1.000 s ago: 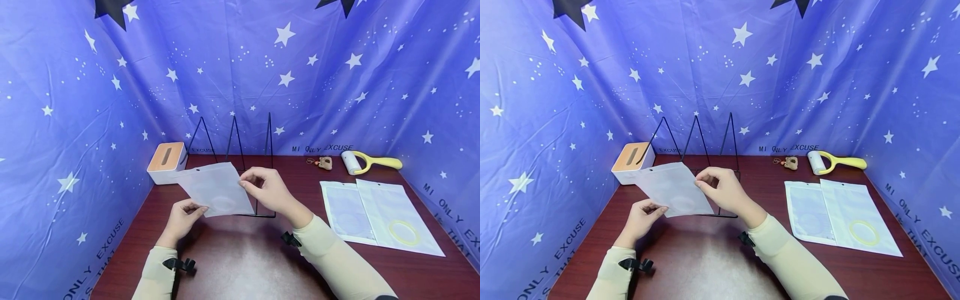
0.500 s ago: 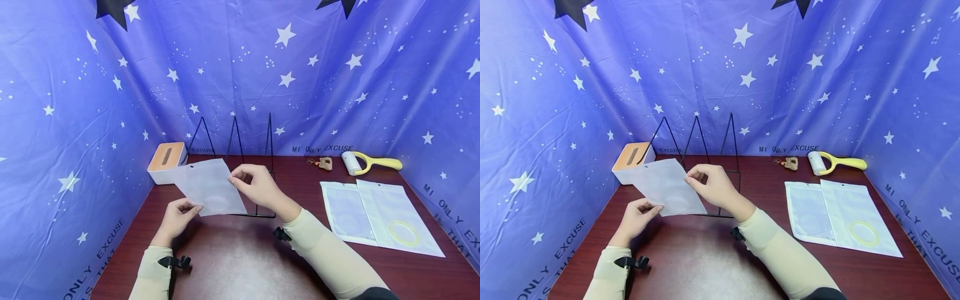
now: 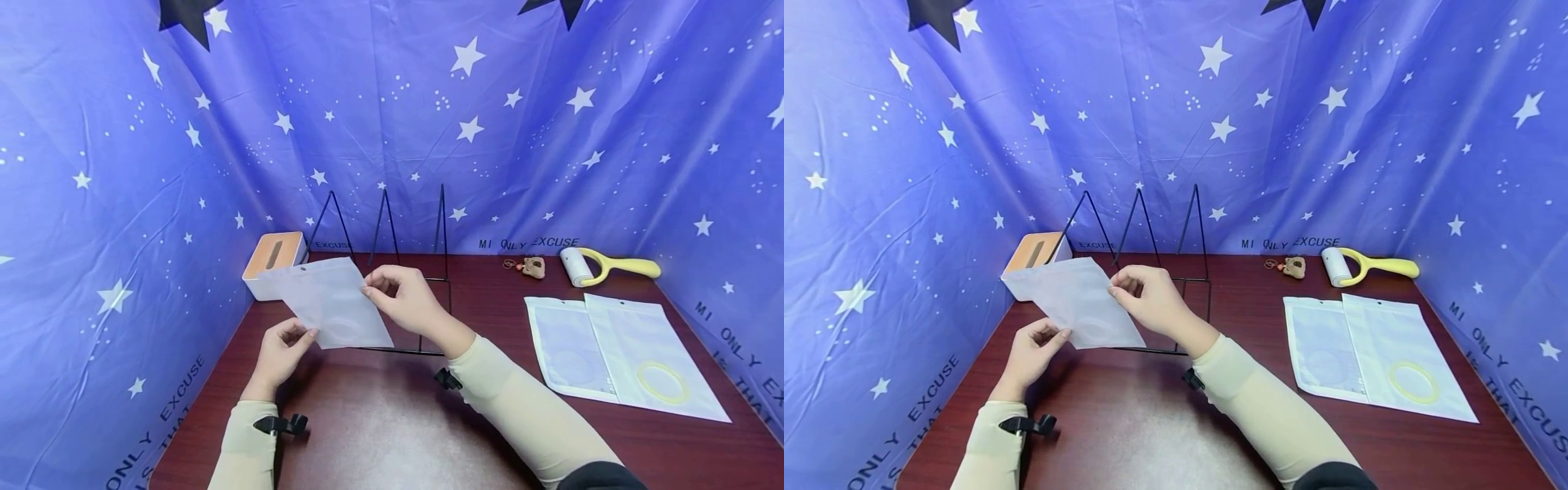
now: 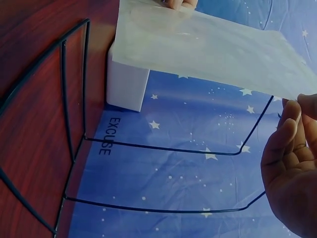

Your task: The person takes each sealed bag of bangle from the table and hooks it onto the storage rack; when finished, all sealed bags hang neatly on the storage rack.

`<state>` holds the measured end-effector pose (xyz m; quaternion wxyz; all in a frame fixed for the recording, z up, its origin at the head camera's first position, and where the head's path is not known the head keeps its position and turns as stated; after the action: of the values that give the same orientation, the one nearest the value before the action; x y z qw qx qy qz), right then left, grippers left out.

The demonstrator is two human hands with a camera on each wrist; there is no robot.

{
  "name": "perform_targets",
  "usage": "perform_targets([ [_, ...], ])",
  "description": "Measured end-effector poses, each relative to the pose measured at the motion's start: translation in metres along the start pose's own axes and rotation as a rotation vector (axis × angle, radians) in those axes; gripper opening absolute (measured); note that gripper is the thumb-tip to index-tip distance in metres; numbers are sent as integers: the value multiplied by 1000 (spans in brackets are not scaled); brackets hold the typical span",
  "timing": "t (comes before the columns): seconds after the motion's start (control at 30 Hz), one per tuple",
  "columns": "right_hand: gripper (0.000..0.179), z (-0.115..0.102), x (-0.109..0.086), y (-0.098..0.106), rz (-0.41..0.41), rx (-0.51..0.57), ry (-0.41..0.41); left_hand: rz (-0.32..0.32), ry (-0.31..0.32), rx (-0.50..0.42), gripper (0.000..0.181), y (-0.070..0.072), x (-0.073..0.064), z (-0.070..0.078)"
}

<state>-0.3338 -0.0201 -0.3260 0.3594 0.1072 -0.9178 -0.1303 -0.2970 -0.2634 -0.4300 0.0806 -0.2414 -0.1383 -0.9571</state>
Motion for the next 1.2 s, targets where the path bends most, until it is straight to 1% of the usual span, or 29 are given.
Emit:
perform_targets([
  [0.2,4,4,2,-5,-4,-28,-20,14,-11,11,5,4,1,1],
  [0.47,6,8,5,-12,0,-58,-24,66,-7,70,9,11,0,-3],
  [0.67,9,11,8,-16,5,-57,-25,106,0,76,11,15,0,-6],
  [0.77,7,12,10,-17,6,-57,-26,126,6,64,13,16,1,-8],
  [0.87,6,15,11,-17,5,-63,-43,142,9,61,17,17,2,-9],
  [0.97,5,19,12,-17,6,-69,-67,154,-4,72,20,18,3,-8],
  [1.1,4,22,14,-17,7,-76,-72,188,-28,90,15,22,5,-5],
  [1.2,4,26,15,-18,10,-88,-69,215,-18,89,7,26,6,-7],
])
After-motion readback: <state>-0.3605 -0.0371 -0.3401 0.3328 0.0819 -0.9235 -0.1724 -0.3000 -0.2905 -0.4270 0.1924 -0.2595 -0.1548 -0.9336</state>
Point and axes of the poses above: each hand's wrist, its own x-axis towards the middle knuckle, its own y-axis out of the back of the hand, z = x × y, the point moved 10 cm from there along x, towards the middle knuckle, and after that the axes turned 7 degrees about z, right-handed, at the moved point
